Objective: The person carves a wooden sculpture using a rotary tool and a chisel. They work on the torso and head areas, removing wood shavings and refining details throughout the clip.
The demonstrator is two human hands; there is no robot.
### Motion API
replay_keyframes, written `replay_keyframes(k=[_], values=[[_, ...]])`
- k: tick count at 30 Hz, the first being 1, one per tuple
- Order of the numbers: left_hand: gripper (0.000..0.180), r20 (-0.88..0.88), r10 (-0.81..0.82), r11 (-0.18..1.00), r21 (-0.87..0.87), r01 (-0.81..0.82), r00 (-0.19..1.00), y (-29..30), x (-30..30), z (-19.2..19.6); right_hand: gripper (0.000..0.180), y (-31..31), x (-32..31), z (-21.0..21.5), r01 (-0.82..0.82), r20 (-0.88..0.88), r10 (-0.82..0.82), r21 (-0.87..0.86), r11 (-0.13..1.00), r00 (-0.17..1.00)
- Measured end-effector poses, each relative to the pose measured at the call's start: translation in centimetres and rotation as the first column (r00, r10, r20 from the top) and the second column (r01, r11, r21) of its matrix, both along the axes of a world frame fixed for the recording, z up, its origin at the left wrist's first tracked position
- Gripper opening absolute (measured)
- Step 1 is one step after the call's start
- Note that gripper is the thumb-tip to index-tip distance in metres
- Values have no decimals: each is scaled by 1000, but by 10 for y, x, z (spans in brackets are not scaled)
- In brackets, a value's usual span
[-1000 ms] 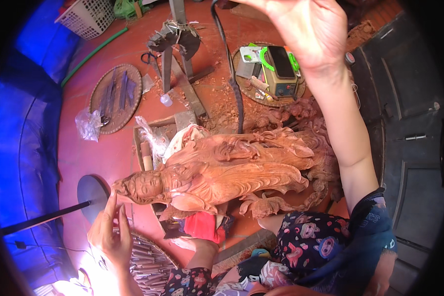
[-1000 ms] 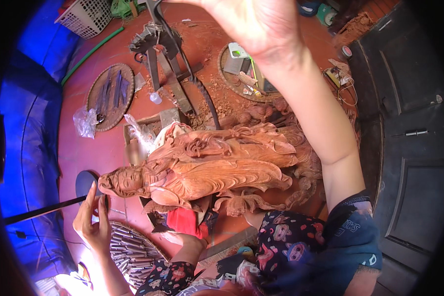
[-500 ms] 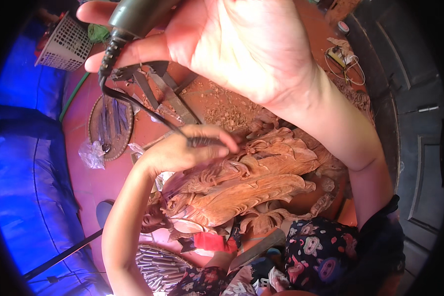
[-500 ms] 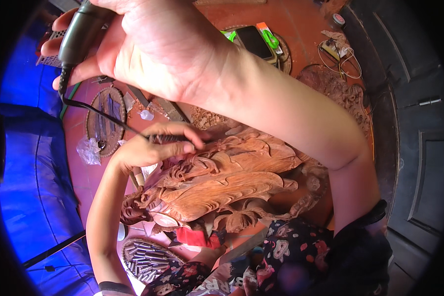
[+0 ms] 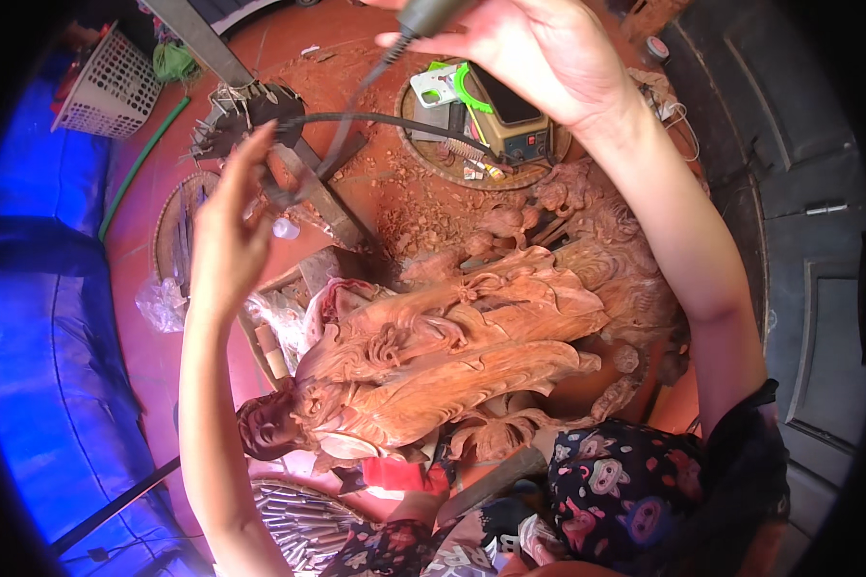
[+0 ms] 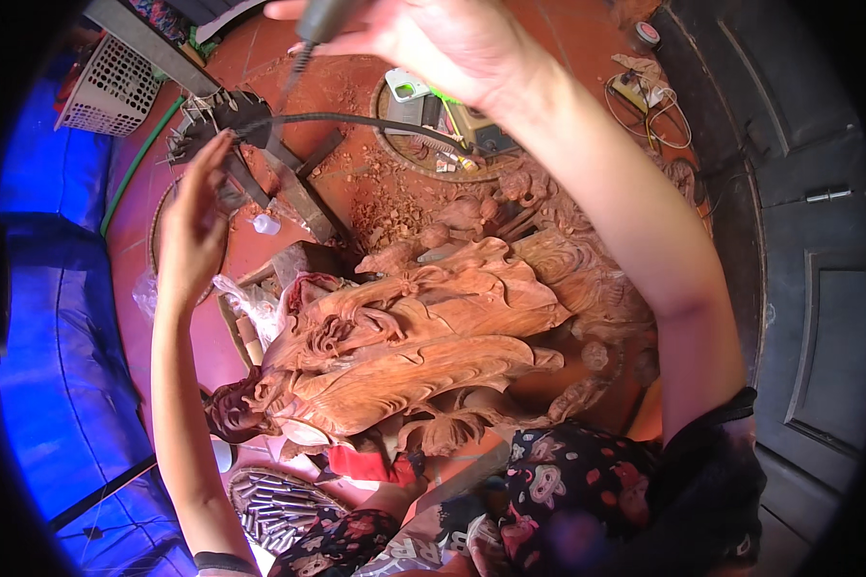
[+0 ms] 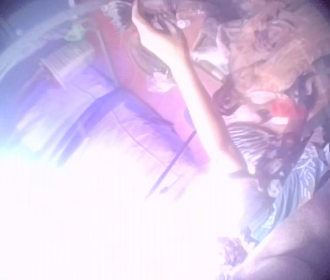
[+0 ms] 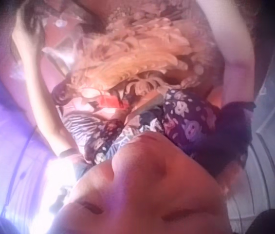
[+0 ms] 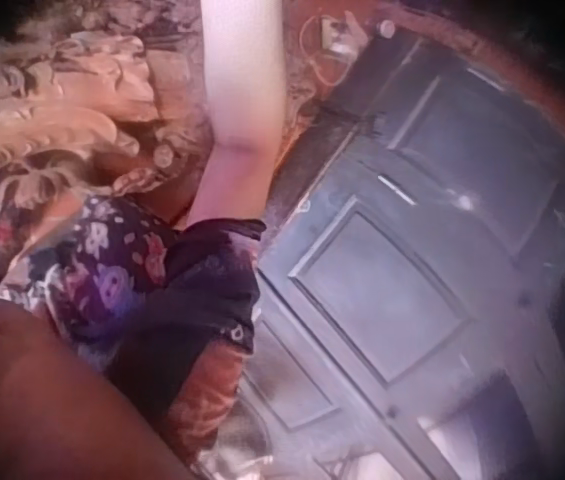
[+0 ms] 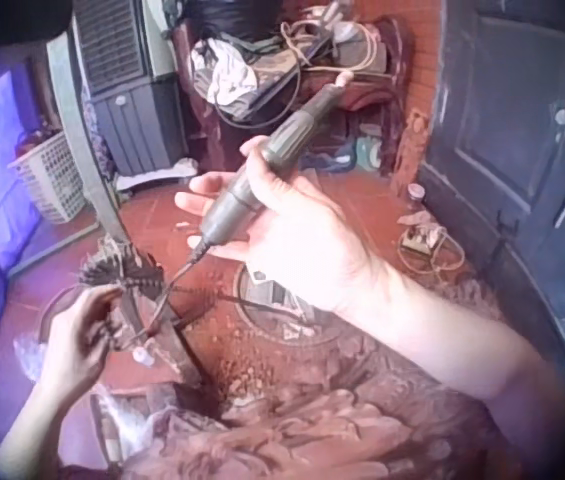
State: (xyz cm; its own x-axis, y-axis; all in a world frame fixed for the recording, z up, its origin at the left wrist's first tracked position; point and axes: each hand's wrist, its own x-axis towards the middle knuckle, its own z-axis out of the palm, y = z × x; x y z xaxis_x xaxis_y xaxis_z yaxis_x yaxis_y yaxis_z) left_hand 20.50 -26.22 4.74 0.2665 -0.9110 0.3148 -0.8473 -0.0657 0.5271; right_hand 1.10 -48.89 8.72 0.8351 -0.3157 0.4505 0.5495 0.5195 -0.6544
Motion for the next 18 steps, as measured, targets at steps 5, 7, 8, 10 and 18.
replay_keyframes(k=[5,7,8,10,18], values=[[72,-158,-81,932,337,131,984,27,-33,21,28,-25,-34,-21,107,-337,-549,-774,624,765],[70,-123,-87,934,334,124,989,46,-35,22,34,-39,-27,-46,-12,-251,-680,-942,335,689],[69,-179,-61,934,337,119,982,59,-29,21,36,-42,-25,-55,-70,-218,-715,-971,231,664],[66,-177,2,934,352,61,984,79,-24,21,39,-56,-18,-83,-193,-364,-695,-929,315,620],[65,-84,111,942,328,-78,990,152,-21,38,33,-47,2,-157,-398,-918,-331,-394,829,219]])
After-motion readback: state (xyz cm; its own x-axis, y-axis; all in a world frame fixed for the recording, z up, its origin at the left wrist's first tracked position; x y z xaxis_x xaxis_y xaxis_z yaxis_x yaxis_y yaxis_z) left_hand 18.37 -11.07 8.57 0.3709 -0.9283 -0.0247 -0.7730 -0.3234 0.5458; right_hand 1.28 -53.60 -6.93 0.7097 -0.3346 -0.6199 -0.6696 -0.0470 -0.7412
